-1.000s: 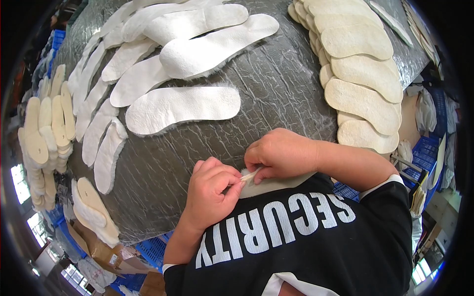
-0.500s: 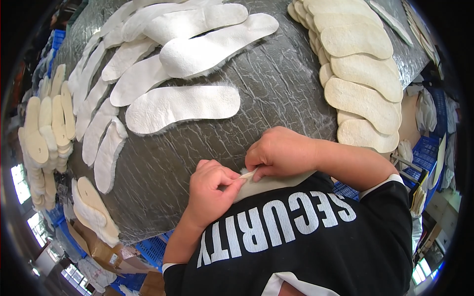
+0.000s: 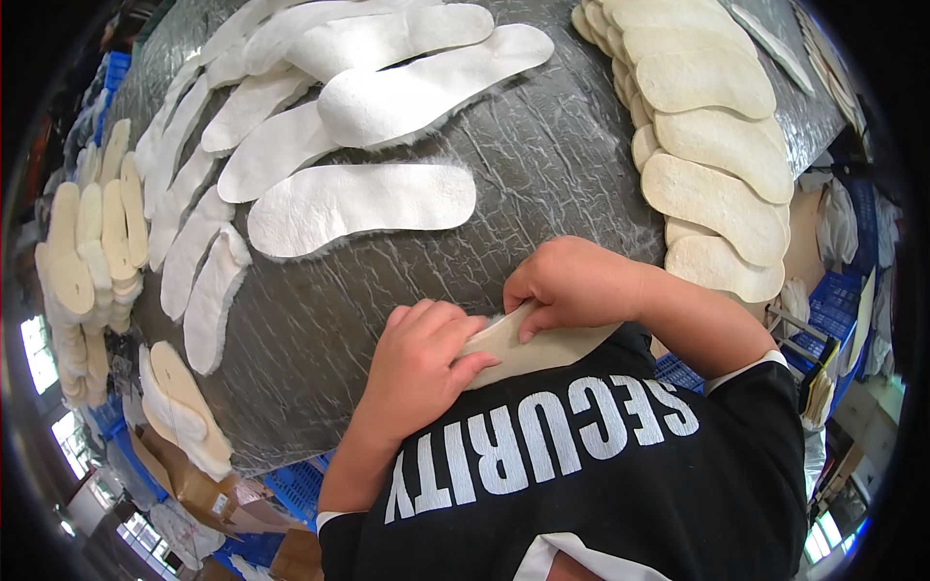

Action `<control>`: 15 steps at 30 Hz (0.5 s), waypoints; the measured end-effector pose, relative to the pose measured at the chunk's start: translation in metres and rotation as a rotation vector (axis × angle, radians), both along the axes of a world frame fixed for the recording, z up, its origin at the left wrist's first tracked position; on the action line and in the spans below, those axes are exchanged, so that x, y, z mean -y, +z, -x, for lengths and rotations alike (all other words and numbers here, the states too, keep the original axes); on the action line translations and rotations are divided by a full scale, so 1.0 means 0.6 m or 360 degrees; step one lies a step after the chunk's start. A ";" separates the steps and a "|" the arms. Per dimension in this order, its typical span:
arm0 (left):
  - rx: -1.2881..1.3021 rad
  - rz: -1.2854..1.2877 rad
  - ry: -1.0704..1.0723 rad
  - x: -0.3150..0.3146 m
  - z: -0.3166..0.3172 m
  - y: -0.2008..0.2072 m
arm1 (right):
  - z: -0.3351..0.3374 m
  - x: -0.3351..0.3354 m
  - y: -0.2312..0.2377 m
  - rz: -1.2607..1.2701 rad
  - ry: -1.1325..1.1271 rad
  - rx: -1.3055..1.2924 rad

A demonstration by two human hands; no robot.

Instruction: Layering soft white padding material onto beige shoe insole bases.

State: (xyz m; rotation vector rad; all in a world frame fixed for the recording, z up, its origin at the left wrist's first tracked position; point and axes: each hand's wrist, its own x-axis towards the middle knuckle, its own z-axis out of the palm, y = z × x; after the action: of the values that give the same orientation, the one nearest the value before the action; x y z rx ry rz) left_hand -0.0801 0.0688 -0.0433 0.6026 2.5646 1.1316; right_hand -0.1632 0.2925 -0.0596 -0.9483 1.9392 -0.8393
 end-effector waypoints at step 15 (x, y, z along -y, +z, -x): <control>0.1628 -0.1036 0.0744 0.050 0.032 -0.040 | -0.005 -0.011 0.043 0.0570 0.0122 -0.1012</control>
State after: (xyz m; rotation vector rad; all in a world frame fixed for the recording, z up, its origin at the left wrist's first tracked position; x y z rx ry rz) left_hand -0.0993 0.0391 -0.0675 -0.4378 1.4466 1.8076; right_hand -0.1599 0.2988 -0.0338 -1.6496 2.2944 -0.9332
